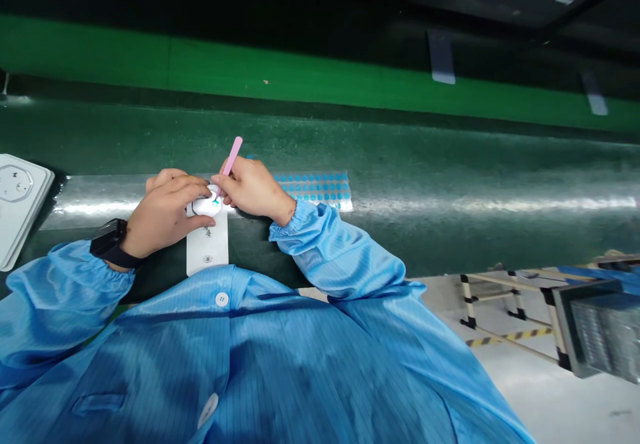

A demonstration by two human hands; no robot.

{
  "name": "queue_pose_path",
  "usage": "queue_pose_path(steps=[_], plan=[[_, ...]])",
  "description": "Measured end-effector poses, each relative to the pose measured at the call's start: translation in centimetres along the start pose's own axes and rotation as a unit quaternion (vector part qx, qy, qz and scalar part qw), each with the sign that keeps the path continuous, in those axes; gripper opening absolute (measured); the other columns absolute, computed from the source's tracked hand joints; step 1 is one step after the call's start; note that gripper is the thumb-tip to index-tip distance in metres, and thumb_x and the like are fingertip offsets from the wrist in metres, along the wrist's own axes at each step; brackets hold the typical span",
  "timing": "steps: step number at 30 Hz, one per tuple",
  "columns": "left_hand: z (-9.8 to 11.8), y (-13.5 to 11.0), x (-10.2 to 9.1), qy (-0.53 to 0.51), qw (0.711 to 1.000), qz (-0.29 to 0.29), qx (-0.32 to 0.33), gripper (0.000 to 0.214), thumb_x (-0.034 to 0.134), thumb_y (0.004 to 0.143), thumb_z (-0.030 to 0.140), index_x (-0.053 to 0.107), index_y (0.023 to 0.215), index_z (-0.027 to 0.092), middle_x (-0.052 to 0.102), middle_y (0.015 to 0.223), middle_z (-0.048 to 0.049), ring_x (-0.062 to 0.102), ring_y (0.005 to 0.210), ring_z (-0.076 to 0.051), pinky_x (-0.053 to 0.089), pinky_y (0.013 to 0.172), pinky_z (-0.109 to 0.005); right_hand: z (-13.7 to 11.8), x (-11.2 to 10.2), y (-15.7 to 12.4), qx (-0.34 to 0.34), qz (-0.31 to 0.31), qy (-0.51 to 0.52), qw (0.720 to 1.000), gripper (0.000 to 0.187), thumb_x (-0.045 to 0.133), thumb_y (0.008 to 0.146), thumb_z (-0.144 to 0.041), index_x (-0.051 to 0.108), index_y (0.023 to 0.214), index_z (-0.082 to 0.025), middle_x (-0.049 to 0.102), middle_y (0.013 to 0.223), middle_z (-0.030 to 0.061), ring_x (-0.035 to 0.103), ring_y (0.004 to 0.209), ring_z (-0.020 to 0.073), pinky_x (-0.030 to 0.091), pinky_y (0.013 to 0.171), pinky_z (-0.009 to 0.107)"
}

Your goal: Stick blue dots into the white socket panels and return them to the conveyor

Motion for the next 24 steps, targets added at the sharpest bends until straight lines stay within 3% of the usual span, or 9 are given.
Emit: queue_pose_path(steps=[7,14,24], plan=[[-0.18,-0.15,0.17,0.022,0.999,0.013,0.032,0.020,0.078,0.079,0.040,0.076,0.096,0.028,0.070,0.120,-0.0074,0.053,0.118,-0.033,0.039,0.093,-0.049,-0.11,0.08,-0.05,0.002,0.001,0.003,1.000,0.016,0.061,0.093,-0.017,0.058,0.077,-0.018,0.068,0.062,-0.0012,0.067,0.054,0.0137,0.051,0.054,0.023],[-0.27,-0.42,0.22,0.053,0.996,0.021,0.071,0.017,0.077,0.082,0.039,0.080,0.096,0.031,0.069,0.121,-0.0073,0.053,0.118,-0.033,0.040,0.092,-0.050,-0.14,0.27,0.24,-0.010,-0.004,-0.006,1.000,0.014,0.060,0.094,-0.015,0.056,0.080,-0.017,0.070,0.064,-0.0011,0.068,0.055,0.0132,0.050,0.052,0.022],[0.27,-0.71,-0.15,0.108,0.993,-0.004,0.045,0.020,0.076,0.084,0.039,0.080,0.103,0.034,0.069,0.127,-0.0073,0.053,0.122,-0.035,0.041,0.090,-0.052,-0.18,0.30,0.24,-0.040,0.011,-0.009,0.999,0.012,0.063,0.092,-0.017,0.058,0.081,-0.017,0.067,0.058,-0.0016,0.068,0.056,0.0144,0.052,0.054,0.022]])
Point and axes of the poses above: each hand's wrist, its own y-axis towards the middle knuckle, its own x-axis out of the palm, z = x × y, the point moved 6 cm from there along y, towards the middle knuckle
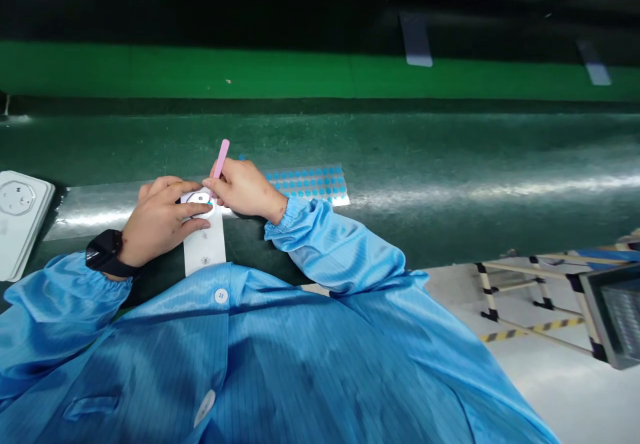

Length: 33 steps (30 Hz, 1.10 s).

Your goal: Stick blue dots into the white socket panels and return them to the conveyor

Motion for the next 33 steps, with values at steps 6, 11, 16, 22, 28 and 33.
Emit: queue_pose_path(steps=[6,11,16,22,28,33], plan=[[0.1,-0.1,0.1,0.003,1.000,-0.008,-0.009,0.021,0.076,0.084,0.038,0.080,0.104,0.033,0.070,0.128,-0.0078,0.053,0.122,-0.036,0.042,0.089,-0.052,1.0,0.0,-0.1,0.031,-0.015,0.133,0.991,0.012,0.058,0.093,-0.017,0.054,0.081,-0.017,0.067,0.062,-0.0009,0.066,0.052,0.0123,0.054,0.049,0.022],[0.2,0.0,0.3,0.000,1.000,-0.006,-0.005,0.021,0.076,0.084,0.038,0.080,0.104,0.033,0.070,0.126,-0.0077,0.054,0.121,-0.034,0.043,0.088,-0.050,0.5,-0.3,-0.7,-0.056,-0.025,0.060,0.996,0.013,0.063,0.089,-0.022,0.057,0.078,-0.017,0.067,0.061,-0.0013,0.066,0.056,0.0126,0.051,0.054,0.022],[0.2,0.0,0.4,0.002,1.000,0.001,0.000,0.021,0.077,0.083,0.037,0.080,0.103,0.032,0.070,0.126,-0.0090,0.055,0.121,-0.035,0.044,0.088,-0.050,0.0,-0.3,-1.1,-0.136,-0.010,-0.025,0.990,0.016,0.061,0.091,-0.027,0.061,0.079,-0.017,0.067,0.064,-0.0004,0.064,0.061,0.0138,0.045,0.060,0.024],[0.4,-0.3,0.5,0.016,1.000,0.011,0.006,0.022,0.075,0.085,0.036,0.080,0.105,0.031,0.069,0.129,-0.0103,0.055,0.121,-0.035,0.045,0.087,-0.050,-0.2,-0.2,-1.6,-0.196,0.004,-0.069,0.978,0.021,0.058,0.094,-0.030,0.064,0.079,-0.016,0.067,0.070,0.0012,0.060,0.063,0.0132,0.042,0.062,0.025],[0.4,-0.8,0.7,0.026,0.999,0.028,0.001,0.023,0.073,0.087,0.035,0.079,0.108,0.030,0.069,0.131,-0.0099,0.056,0.120,-0.035,0.046,0.088,-0.050,-0.1,-0.1,-2.0,-0.232,0.010,-0.096,0.968,0.021,0.057,0.095,-0.029,0.065,0.080,-0.017,0.069,0.075,0.0025,0.061,0.067,0.0136,0.043,0.065,0.025],[0.5,-0.8,0.7,0.028,0.999,0.018,-0.003,0.023,0.070,0.089,0.035,0.078,0.109,0.032,0.068,0.133,-0.0095,0.055,0.122,-0.034,0.046,0.089,-0.050,-0.1,0.1,-2.5,-0.263,0.015,-0.117,0.958,0.020,0.056,0.097,-0.030,0.064,0.083,-0.018,0.070,0.078,0.0041,0.064,0.072,0.0156,0.046,0.067,0.026]])
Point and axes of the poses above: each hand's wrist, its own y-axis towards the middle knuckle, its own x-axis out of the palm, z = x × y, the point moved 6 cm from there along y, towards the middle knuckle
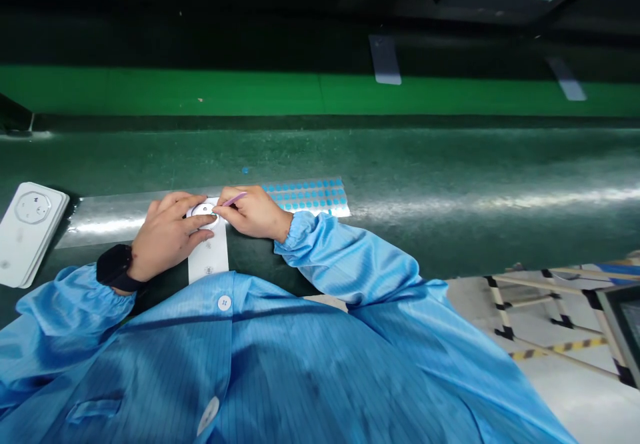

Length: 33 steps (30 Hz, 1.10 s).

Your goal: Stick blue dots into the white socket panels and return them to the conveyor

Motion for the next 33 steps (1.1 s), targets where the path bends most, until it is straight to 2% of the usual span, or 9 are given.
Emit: queue_pose_path(steps=[12,18,24,30,33], plan=[[0.33,0.11,0.02,-0.024,1.000,-0.017,-0.006,0.022,0.068,0.089,0.033,0.079,0.108,0.028,0.067,0.133,-0.0119,0.052,0.124,-0.035,0.045,0.090,-0.050,-0.91,0.52,-0.95,-0.079,0.007,-0.056,0.995,0.023,0.048,0.102,-0.029,0.059,0.083,-0.021,0.068,0.077,0.0050,0.065,0.073,0.0172,0.052,0.070,0.028],[0.27,0.15,0.00,-0.020,1.000,-0.018,-0.010,0.023,0.069,0.089,0.034,0.079,0.110,0.029,0.067,0.132,-0.0120,0.052,0.124,-0.035,0.046,0.089,-0.049,-0.74,0.57,-1.06,-0.069,0.013,-0.072,0.995,0.021,0.050,0.101,-0.028,0.059,0.084,-0.021,0.069,0.078,0.0052,0.065,0.071,0.0167,0.051,0.067,0.027],[0.28,0.21,-0.05,-0.019,1.000,-0.020,-0.007,0.022,0.068,0.089,0.033,0.079,0.107,0.028,0.067,0.132,-0.0122,0.053,0.124,-0.035,0.047,0.090,-0.050,-0.64,0.90,-1.00,-0.061,0.001,-0.067,0.996,0.024,0.047,0.102,-0.030,0.059,0.084,-0.021,0.069,0.079,0.0051,0.066,0.076,0.0177,0.053,0.073,0.029],[0.21,0.18,-0.03,-0.018,1.000,-0.021,-0.011,0.022,0.068,0.090,0.033,0.079,0.108,0.029,0.067,0.132,-0.0115,0.053,0.124,-0.034,0.047,0.090,-0.049,-0.61,0.83,-1.01,-0.063,0.008,-0.070,0.996,0.023,0.048,0.102,-0.029,0.058,0.083,-0.021,0.068,0.078,0.0054,0.064,0.072,0.0173,0.051,0.068,0.029],[0.20,0.20,0.08,-0.024,0.999,-0.021,-0.012,0.021,0.067,0.090,0.032,0.079,0.108,0.029,0.067,0.132,-0.0110,0.052,0.124,-0.034,0.046,0.090,-0.049,-0.61,0.94,-0.95,-0.059,-0.001,-0.060,0.996,0.023,0.047,0.102,-0.030,0.059,0.084,-0.022,0.069,0.079,0.0058,0.065,0.075,0.0185,0.053,0.072,0.030]])
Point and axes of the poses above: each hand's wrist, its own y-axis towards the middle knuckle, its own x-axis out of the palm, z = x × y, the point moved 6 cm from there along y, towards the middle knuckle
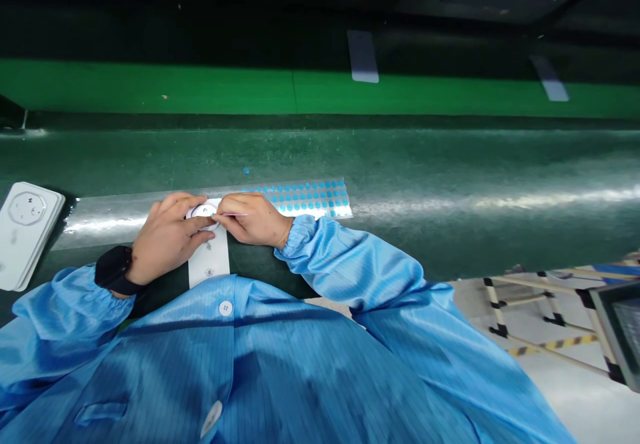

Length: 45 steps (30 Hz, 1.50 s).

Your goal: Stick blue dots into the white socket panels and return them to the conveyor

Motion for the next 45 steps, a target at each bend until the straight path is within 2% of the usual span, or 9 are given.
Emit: queue_pose_path(steps=[14,23,27,32,35,38,40,43,45], plan=[[-0.1,0.1,-0.1,-0.003,1.000,0.004,-0.007,0.019,0.068,0.089,0.031,0.079,0.105,0.030,0.067,0.130,-0.0107,0.052,0.124,-0.034,0.045,0.090,-0.049,0.1,0.2,0.1,0.006,-0.004,0.004,1.000,0.022,0.047,0.102,-0.030,0.057,0.084,-0.022,0.069,0.080,0.0066,0.066,0.076,0.0195,0.051,0.072,0.031],[-0.4,0.1,-0.1,-0.013,1.000,0.015,0.003,0.016,0.069,0.088,0.031,0.080,0.100,0.029,0.067,0.128,-0.0109,0.052,0.123,-0.034,0.046,0.089,-0.049,0.8,-0.3,0.3,0.045,0.030,0.035,0.998,0.019,0.053,0.098,-0.031,0.060,0.083,-0.021,0.070,0.078,0.0055,0.066,0.071,0.0172,0.050,0.068,0.029],[-0.7,0.2,0.0,-0.038,0.999,0.012,-0.007,0.017,0.071,0.086,0.028,0.076,0.103,0.027,0.066,0.128,-0.0115,0.051,0.124,-0.035,0.045,0.093,-0.053,1.4,-1.5,0.4,0.106,0.116,0.096,0.983,0.023,0.056,0.096,-0.038,0.063,0.083,-0.020,0.070,0.079,0.0055,0.067,0.071,0.0169,0.052,0.067,0.030],[-1.7,0.6,-0.6,-0.122,0.991,0.034,-0.050,0.033,0.073,0.079,0.021,0.062,0.110,0.022,0.062,0.120,-0.0098,0.055,0.117,-0.028,0.049,0.095,-0.047,2.3,-4.8,-0.7,0.186,0.257,0.173,0.932,0.031,0.062,0.091,-0.049,0.062,0.082,-0.020,0.067,0.070,0.0026,0.063,0.058,0.0148,0.052,0.056,0.029],[-3.7,2.1,-3.2,-0.141,0.984,0.090,-0.060,0.034,0.071,0.079,0.024,0.060,0.111,0.022,0.058,0.116,-0.0076,0.057,0.110,-0.023,0.050,0.096,-0.041,3.3,-6.5,-1.7,0.227,0.303,0.206,0.902,0.037,0.067,0.086,-0.056,0.061,0.080,-0.020,0.066,0.062,0.0009,0.060,0.050,0.0138,0.049,0.048,0.027],[-7.3,5.4,-7.7,-0.103,0.984,0.124,-0.082,0.030,0.070,0.079,0.028,0.063,0.108,0.022,0.058,0.113,-0.0066,0.057,0.110,-0.024,0.049,0.101,-0.040,4.8,-7.0,-2.2,0.268,0.331,0.250,0.870,0.044,0.071,0.079,-0.062,0.058,0.077,-0.020,0.065,0.057,-0.0004,0.057,0.045,0.0129,0.046,0.044,0.025],[-10.0,8.3,-11.3,-0.059,0.982,0.128,-0.123,0.032,0.071,0.076,0.025,0.064,0.107,0.020,0.057,0.113,-0.0072,0.056,0.114,-0.026,0.046,0.106,-0.041,5.4,-6.7,-2.2,0.283,0.339,0.276,0.854,0.046,0.072,0.076,-0.064,0.056,0.077,-0.021,0.065,0.056,-0.0006,0.057,0.045,0.0126,0.046,0.044,0.024],[-12.8,12.4,-16.5,0.001,0.971,0.162,-0.176,0.028,0.066,0.080,0.024,0.062,0.107,0.016,0.053,0.121,-0.0119,0.046,0.128,-0.031,0.038,0.114,-0.047,5.5,-6.3,-2.1,0.286,0.330,0.281,0.855,0.042,0.068,0.080,-0.061,0.055,0.080,-0.021,0.066,0.058,0.0002,0.058,0.046,0.0133,0.047,0.046,0.025],[-13.4,14.1,-18.8,0.024,0.959,0.208,-0.193,0.023,0.060,0.085,0.028,0.060,0.104,0.016,0.050,0.125,-0.0137,0.040,0.133,-0.035,0.034,0.115,-0.054,5.7,-7.0,-1.8,0.284,0.322,0.241,0.871,0.036,0.062,0.085,-0.055,0.057,0.081,-0.020,0.067,0.061,0.0016,0.061,0.051,0.0147,0.049,0.050,0.027]])
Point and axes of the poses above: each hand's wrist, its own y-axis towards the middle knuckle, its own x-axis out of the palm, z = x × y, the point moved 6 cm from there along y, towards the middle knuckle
